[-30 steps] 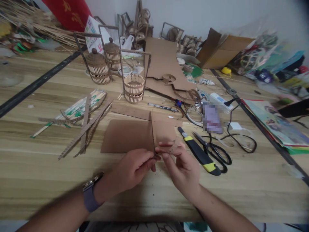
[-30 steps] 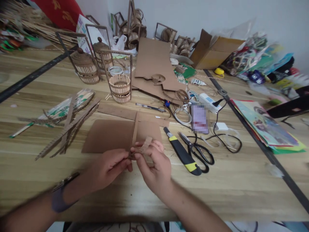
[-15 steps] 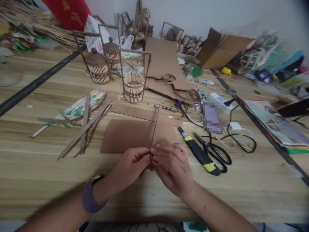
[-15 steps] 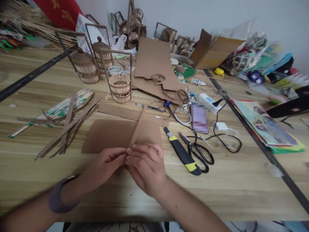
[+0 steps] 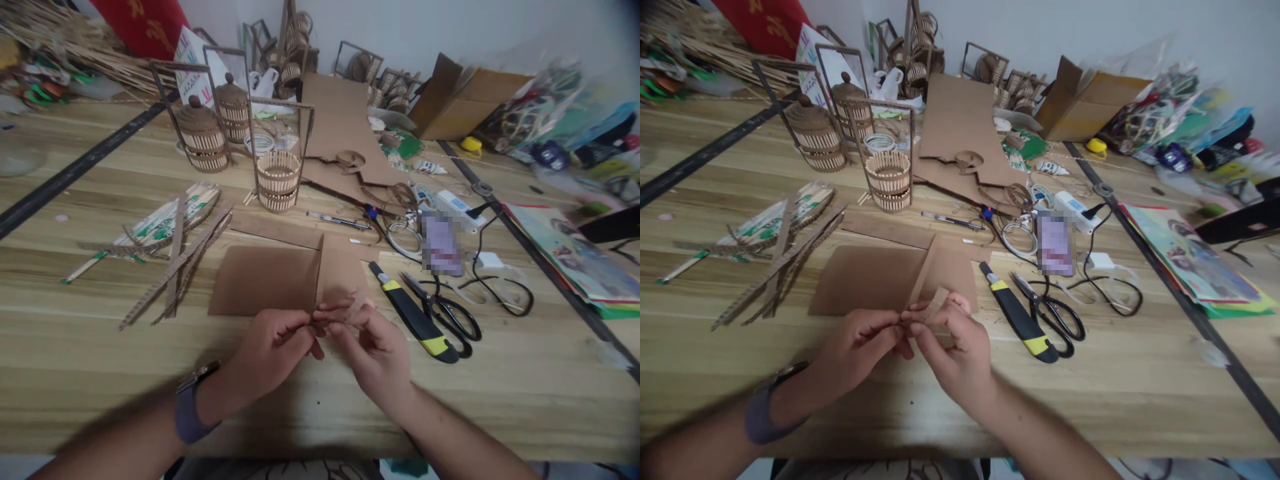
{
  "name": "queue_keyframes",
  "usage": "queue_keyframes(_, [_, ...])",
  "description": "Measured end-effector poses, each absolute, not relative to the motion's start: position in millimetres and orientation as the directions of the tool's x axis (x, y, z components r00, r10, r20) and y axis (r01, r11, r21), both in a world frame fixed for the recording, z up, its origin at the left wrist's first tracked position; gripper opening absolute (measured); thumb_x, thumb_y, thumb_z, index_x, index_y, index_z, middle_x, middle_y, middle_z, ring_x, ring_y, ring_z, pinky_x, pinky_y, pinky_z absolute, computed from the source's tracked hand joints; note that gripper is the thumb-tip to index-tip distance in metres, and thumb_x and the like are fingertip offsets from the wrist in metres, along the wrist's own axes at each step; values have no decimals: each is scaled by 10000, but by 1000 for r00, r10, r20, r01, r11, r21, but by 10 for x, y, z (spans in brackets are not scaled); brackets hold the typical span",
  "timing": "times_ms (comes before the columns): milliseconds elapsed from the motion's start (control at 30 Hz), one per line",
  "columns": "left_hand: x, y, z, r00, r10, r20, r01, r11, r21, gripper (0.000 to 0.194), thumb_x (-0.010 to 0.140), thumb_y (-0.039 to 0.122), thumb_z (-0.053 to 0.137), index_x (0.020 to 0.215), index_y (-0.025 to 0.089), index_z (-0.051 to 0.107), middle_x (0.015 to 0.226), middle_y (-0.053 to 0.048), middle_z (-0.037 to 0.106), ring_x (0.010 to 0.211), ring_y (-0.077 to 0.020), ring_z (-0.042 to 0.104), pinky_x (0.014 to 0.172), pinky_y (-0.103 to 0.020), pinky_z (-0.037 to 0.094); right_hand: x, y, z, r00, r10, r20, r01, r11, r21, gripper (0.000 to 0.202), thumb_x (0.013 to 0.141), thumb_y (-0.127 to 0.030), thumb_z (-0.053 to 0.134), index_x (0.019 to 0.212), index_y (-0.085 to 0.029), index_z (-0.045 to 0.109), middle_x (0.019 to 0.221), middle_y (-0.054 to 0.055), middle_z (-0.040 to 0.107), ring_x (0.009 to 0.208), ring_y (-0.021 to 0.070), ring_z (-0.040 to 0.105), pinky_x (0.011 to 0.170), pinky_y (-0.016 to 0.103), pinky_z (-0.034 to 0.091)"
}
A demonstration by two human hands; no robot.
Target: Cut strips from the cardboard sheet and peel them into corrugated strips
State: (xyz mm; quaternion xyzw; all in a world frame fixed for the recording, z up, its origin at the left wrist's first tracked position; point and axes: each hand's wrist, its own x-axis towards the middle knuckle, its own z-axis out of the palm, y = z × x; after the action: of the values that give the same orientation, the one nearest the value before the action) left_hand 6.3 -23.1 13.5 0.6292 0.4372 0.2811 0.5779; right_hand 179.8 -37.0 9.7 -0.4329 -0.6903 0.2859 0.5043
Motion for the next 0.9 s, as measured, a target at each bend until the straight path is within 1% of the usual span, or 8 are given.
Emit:
queue_keyframes(100, [49,-225,141,479,869,-125,259,-4,966,350,858,326,439,695,155,697,673,-31,683,643,-156,611,541,-223,388,1797,-379,86,-89,943,320,171,331,-928,149,898,-190,618,769,-259,590,894,0,769,899,200,722,762,357,557])
queue_keyframes(200, [58,-223,146,474,870,-132,244,14,970,334,870,335,444,720,157,683,696,-28,670,666,-157,612,564,-226,414,1806,-374,71,-93,942,322,154,333,-930,138,905,-190,611,789,-262,590,915,7,765,920,200,717,782,364,559])
queue_keyframes(267, [69,-224,139,478,865,-152,201,61,978,307,873,334,456,728,160,663,697,-19,658,668,-152,605,591,-229,434,1811,-363,69,-116,907,406,229,422,-877,122,895,-166,614,828,-267,604,937,14,763,930,201,708,812,381,544])
queue_keyframes(367, [82,-222,102,475,863,-174,121,132,984,265,876,337,483,749,161,635,716,-14,649,695,-151,596,618,-230,447,1812,-345,81,-179,832,526,361,553,-751,154,870,-121,612,904,-272,621,965,20,759,923,196,696,819,383,518])
queue_keyframes(533, [89,-210,37,477,862,-174,102,142,985,266,903,357,482,800,163,632,777,-14,632,717,-143,555,636,-232,425,1818,-331,102,-280,711,645,472,687,-553,194,850,-76,594,939,-248,597,935,26,767,915,185,700,854,380,471])
queue_keyframes(667, [95,-203,70,482,853,-199,81,182,980,280,901,379,483,771,165,609,722,-2,596,672,-135,527,610,-230,404,1838,-319,105,-339,648,682,534,729,-427,189,841,-79,619,947,-233,593,947,40,777,933,193,704,901,393,432])
queue_keyframes(800, [100,-192,100,503,837,-217,41,228,973,296,880,364,488,691,165,600,641,3,597,630,-133,543,604,-230,412,1844,-319,93,-374,615,694,555,748,-364,169,849,-90,627,947,-224,598,943,38,783,920,186,712,927,399,410])
queue_keyframes(900, [104,-182,96,467,845,-261,49,271,961,286,844,338,503,630,170,591,603,3,613,606,-136,561,575,-226,412,1836,-332,72,-411,591,694,562,764,-317,160,861,-109,627,971,-224,607,954,24,784,931,173,712,936,382,402])
